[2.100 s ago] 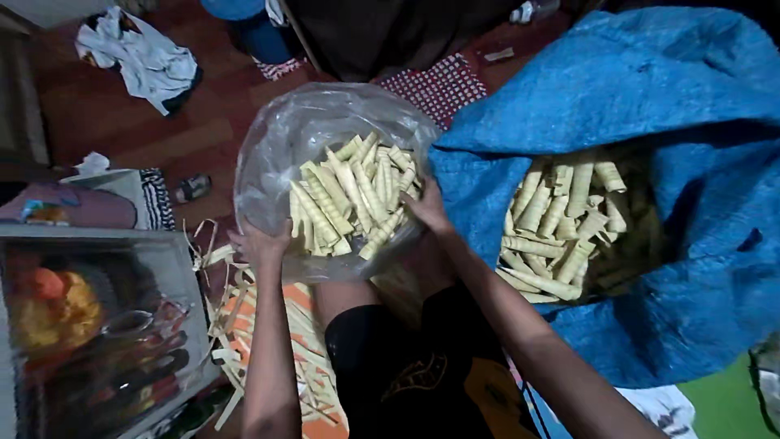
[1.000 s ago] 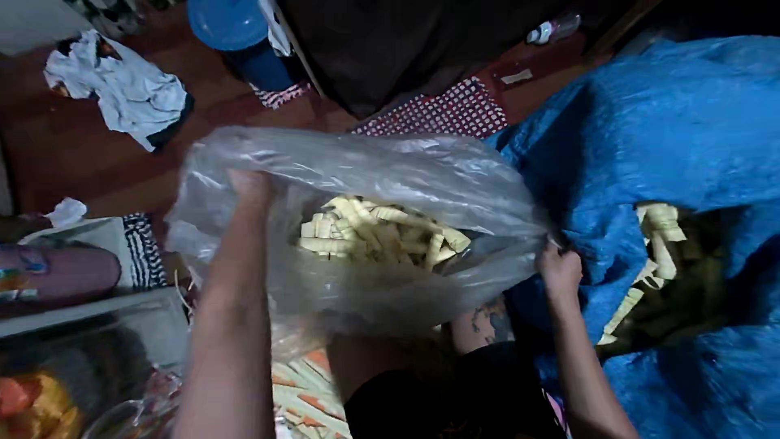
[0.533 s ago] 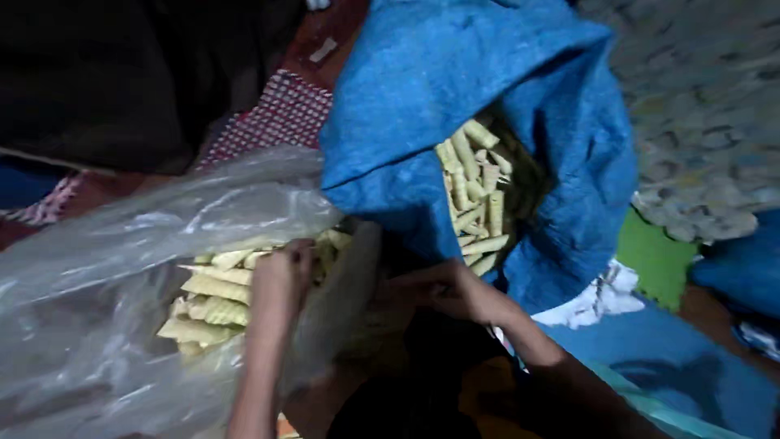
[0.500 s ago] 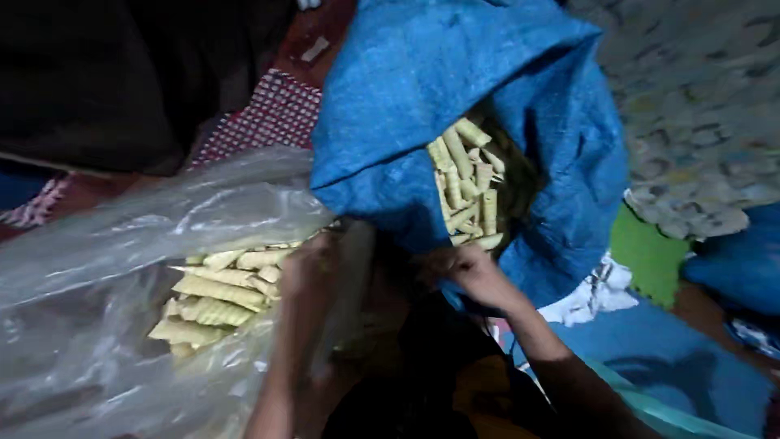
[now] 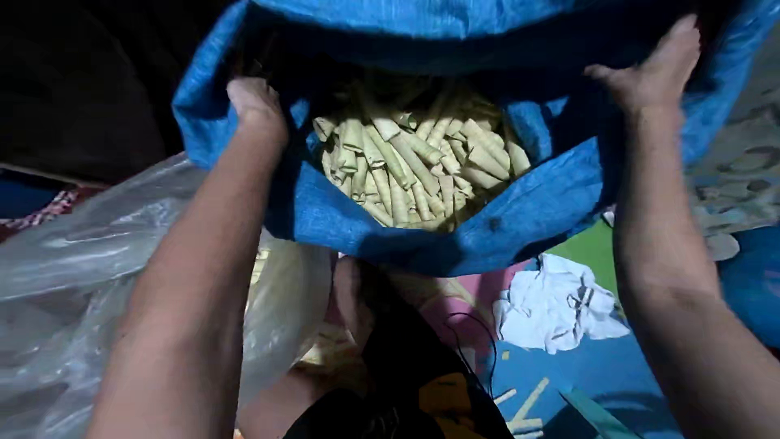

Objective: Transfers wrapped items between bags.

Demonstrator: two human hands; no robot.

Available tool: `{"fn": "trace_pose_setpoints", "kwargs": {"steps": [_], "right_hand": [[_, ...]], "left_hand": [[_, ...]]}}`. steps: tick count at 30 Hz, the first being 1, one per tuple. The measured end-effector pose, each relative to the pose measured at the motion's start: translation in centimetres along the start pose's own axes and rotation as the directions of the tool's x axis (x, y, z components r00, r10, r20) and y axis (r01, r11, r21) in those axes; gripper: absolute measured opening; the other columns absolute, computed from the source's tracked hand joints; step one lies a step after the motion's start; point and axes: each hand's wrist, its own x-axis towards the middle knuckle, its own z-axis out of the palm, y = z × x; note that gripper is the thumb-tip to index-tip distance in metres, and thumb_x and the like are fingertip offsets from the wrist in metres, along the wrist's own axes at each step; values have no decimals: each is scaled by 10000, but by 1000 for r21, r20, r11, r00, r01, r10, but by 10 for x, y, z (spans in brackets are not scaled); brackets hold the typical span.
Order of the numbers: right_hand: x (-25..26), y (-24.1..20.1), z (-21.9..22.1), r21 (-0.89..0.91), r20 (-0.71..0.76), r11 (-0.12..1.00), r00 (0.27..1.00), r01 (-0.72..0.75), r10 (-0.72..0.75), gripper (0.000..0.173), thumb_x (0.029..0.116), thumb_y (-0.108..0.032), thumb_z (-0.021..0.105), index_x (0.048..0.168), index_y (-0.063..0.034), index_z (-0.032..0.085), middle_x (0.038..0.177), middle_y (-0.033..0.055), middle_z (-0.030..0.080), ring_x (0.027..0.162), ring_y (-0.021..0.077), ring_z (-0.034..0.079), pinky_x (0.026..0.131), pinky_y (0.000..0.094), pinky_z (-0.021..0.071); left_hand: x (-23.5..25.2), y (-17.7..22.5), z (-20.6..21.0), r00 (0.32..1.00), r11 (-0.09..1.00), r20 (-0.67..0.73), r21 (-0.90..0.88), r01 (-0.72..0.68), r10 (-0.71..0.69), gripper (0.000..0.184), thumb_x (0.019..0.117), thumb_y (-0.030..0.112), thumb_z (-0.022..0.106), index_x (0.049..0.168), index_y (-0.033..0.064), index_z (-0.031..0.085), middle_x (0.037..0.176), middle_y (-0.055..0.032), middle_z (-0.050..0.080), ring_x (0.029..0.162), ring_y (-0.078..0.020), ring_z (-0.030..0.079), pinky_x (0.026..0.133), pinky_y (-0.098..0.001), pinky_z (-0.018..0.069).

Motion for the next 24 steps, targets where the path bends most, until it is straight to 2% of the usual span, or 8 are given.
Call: {"fn": "trace_pose_setpoints", "kwargs": {"steps": [2, 4, 7, 9, 11, 14, 19, 24], "right_hand": [[1, -22, 6, -121, 101, 991, 994, 54, -41, 951, 827, -284, 844, 1481, 175, 328, 1528, 430, 317, 1461, 553, 294, 1196, 624, 263], [-22, -44, 31, -180, 190, 975, 977, 132, -97, 982, 792, -191, 857, 1496, 191, 289, 1553, 482, 171, 1471, 641, 137, 1169, 743, 196], [-80, -68, 84, -89, 275, 963, 935, 256, -223, 736, 887, -186, 766, 1441, 150, 417, 1461, 455, 366, 1374, 634, 349, 1094, 738, 330], [-109, -68, 115, 13, 366, 975, 906, 223, -212, 593, 922, -154, 726, 1365, 161, 489, 1399, 428, 448, 1302, 597, 462, 1032, 694, 430], [-117, -52, 132, 46, 483, 991, 866, 125, -132, 647, 885, -223, 784, 1329, 170, 526, 1374, 424, 483, 1292, 586, 482, 1031, 699, 423], [-108, -18, 148, -110, 651, 989, 759, 96, -1, 1071, 670, -374, 960, 1439, 143, 423, 1485, 440, 340, 1398, 615, 319, 1079, 737, 354], [-106, -9, 166, -248, 642, 955, 766, 162, 36, 977, 615, -385, 984, 1327, 121, 547, 1372, 397, 493, 1338, 559, 438, 1081, 675, 396], [-121, 11, 183, -112, 645, 978, 761, 177, -64, 1101, 546, -328, 1016, 1432, 43, 479, 1435, 349, 473, 1364, 551, 408, 1057, 720, 392]], "left_hand": [[10, 10, -8, 995, 998, -74, 27, -62, 64, 544, 837, -20, 740, 1353, -74, 580, 1533, -275, 449, 1490, -461, 306, 1223, -639, 162], [2, 39, -8, 978, 987, -135, -10, -159, 157, 502, 854, -47, 694, 1340, -80, 576, 1479, -328, 472, 1486, -503, 277, 1236, -662, 7], [-29, 97, 8, 952, 929, -115, -216, -302, 283, 463, 878, 143, 782, 1239, -102, 629, 1241, -359, 621, 1252, -557, 532, 1112, -738, 284], [-44, 122, 28, 921, 851, -17, -377, -367, 390, 421, 1011, 287, 633, 1194, -91, 664, 1253, -335, 634, 1234, -524, 573, 1006, -713, 417], [-51, 134, 46, 908, 773, 36, -539, -334, 418, 517, 1054, 403, 550, 1277, -53, 646, 1351, -309, 596, 1320, -485, 527, 1049, -695, 396], [-48, 131, 74, 925, 727, 13, -623, -289, 379, 486, 1067, 352, 528, 1382, -13, 587, 1442, -278, 547, 1390, -462, 471, 1089, -691, 362], [-27, 151, 128, 906, 630, -35, -707, -321, 422, 369, 1045, 21, 507, 1405, -51, 540, 1461, -271, 527, 1385, -430, 482, 1145, -562, 379], [-42, 152, 104, 956, 487, 27, -865, -124, 292, 401, 1099, 168, 461, 1413, -72, 530, 1475, -286, 514, 1415, -417, 456, 1174, -540, 343]]}}
